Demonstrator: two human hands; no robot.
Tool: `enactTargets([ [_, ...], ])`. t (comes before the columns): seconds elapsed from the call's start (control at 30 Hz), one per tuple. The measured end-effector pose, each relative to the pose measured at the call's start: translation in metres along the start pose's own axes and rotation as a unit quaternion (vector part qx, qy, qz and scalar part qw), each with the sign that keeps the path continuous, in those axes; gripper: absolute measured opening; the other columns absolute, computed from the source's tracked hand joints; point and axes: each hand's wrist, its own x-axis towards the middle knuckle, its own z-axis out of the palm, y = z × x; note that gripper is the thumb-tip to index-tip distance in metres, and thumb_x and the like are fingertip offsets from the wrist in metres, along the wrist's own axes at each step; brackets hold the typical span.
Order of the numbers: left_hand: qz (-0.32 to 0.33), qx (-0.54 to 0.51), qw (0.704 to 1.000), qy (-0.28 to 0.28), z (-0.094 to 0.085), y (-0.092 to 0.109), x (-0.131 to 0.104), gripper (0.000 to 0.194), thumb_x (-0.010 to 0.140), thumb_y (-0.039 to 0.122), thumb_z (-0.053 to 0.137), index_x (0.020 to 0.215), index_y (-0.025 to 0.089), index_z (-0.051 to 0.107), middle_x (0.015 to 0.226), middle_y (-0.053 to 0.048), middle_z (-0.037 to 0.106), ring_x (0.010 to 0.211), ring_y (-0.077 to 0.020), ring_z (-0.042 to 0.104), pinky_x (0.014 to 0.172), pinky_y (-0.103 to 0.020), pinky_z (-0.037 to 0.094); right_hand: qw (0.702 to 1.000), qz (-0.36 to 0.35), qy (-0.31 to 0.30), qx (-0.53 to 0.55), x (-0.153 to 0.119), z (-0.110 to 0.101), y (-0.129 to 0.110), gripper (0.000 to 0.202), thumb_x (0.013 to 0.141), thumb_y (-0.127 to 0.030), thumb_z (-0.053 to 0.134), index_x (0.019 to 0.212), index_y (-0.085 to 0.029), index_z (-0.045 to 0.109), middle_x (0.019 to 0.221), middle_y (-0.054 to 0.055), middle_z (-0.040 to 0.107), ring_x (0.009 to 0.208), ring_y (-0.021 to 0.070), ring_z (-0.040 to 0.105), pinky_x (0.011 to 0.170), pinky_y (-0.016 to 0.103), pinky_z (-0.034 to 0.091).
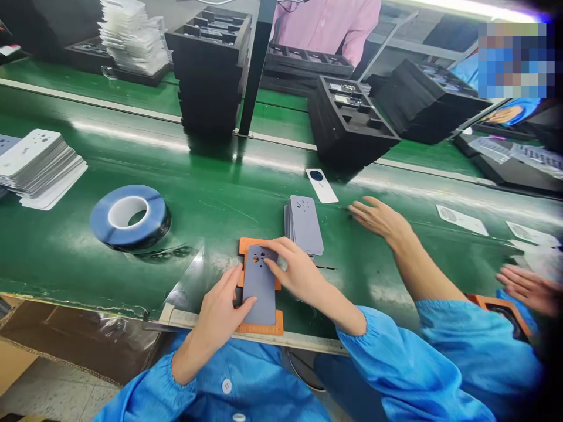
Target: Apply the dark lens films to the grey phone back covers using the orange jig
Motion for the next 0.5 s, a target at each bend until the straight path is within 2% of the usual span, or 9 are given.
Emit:
enactTargets([
  [0.1, 0.007, 0.008, 1.000, -0.002, 0.000, 0.000, 0.001, 0.065, 0.086, 0.033, 0.068, 0.148, 0.027, 0.051, 0.142, -0.008, 0.062, 0.074, -0.0184, 0.068, 0.083, -0.035, 0.059, 0.994, -0.034, 0.017, -0.105, -0.008, 0.012, 0.001, 0.033, 0.099, -0.021, 0.051, 0.129, -0.021, 0.064, 0.131, 0.016, 0.063, 0.122, 0.0308, 0.061, 0.104, 0.053, 0.053],
  [0.23, 0.011, 0.019, 1.000, -0.005, 0.001, -0.001, 0.001, 0.066, 0.086, 0.032, 0.068, 0.149, 0.025, 0.049, 0.145, -0.009, 0.061, 0.077, -0.0187, 0.070, 0.086, -0.037, 0.060, 0.979, -0.060, 0.000, -0.197, -0.029, 0.032, -0.006, 0.038, 0.102, -0.026, 0.048, 0.137, -0.017, 0.061, 0.146, 0.018, 0.057, 0.134, 0.0337, 0.054, 0.110, 0.052, 0.049],
  [0.37, 0.021, 0.024, 1.000, -0.004, 0.002, -0.003, 0.000, 0.064, 0.087, 0.027, 0.065, 0.148, 0.023, 0.049, 0.147, -0.010, 0.060, 0.080, -0.0185, 0.072, 0.090, -0.038, 0.061, 0.955, -0.047, 0.008, -0.293, -0.038, 0.056, -0.017, 0.048, 0.102, -0.034, 0.051, 0.145, -0.012, 0.056, 0.148, 0.020, 0.056, 0.139, 0.0414, 0.048, 0.107, 0.056, 0.048],
  [0.5, 0.036, 0.031, 0.999, 0.007, 0.004, -0.006, 0.000, 0.061, 0.088, 0.022, 0.061, 0.148, 0.023, 0.049, 0.145, -0.008, 0.061, 0.096, -0.0209, 0.075, 0.093, -0.038, 0.061, 0.937, -0.018, 0.028, -0.349, -0.028, 0.069, -0.026, 0.045, 0.103, -0.032, 0.050, 0.141, -0.011, 0.059, 0.139, 0.019, 0.062, 0.131, 0.0410, 0.054, 0.105, 0.055, 0.048],
])
